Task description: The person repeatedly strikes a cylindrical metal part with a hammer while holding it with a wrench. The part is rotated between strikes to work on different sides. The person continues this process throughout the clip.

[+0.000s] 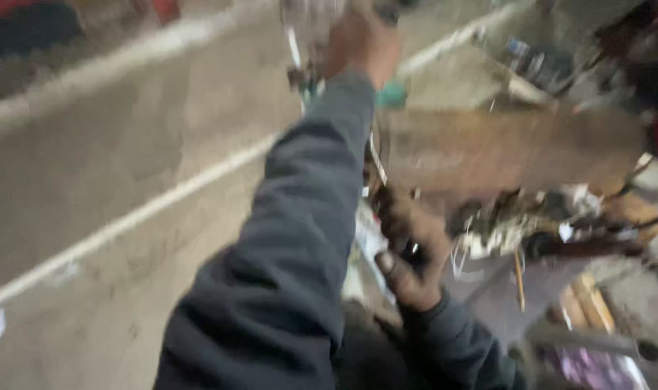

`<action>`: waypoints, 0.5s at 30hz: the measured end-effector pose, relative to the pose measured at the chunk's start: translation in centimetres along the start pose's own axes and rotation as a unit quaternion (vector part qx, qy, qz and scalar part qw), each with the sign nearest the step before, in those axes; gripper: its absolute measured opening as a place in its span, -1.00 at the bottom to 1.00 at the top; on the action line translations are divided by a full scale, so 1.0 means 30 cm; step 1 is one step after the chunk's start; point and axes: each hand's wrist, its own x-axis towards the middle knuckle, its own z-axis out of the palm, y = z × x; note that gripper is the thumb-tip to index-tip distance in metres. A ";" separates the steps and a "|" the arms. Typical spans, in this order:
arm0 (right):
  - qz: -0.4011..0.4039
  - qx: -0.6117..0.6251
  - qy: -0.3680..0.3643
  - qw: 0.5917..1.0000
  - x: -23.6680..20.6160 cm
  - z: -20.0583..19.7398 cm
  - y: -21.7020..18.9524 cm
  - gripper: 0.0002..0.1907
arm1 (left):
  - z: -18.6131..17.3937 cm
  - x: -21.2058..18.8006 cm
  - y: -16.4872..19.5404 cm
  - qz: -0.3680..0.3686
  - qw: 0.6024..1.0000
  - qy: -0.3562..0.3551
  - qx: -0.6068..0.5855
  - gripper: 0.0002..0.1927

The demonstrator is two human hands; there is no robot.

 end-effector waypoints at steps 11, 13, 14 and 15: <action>0.026 0.275 0.113 0.954 0.217 -0.094 -0.210 -0.53 | -0.076 -0.005 0.017 0.064 0.996 0.045 -0.050 -0.40; 0.060 0.241 0.115 0.962 0.317 -0.083 -0.161 -0.58 | -0.072 0.000 0.011 0.067 0.995 0.037 -0.057 -0.56; 0.084 0.224 0.127 0.963 0.354 -0.062 -0.119 -0.62 | -0.072 0.001 0.010 0.063 0.996 0.034 -0.060 -0.62; 0.088 0.194 0.117 0.970 0.384 -0.045 -0.080 -0.63 | -0.073 0.002 0.011 0.061 0.995 0.036 -0.066 -0.60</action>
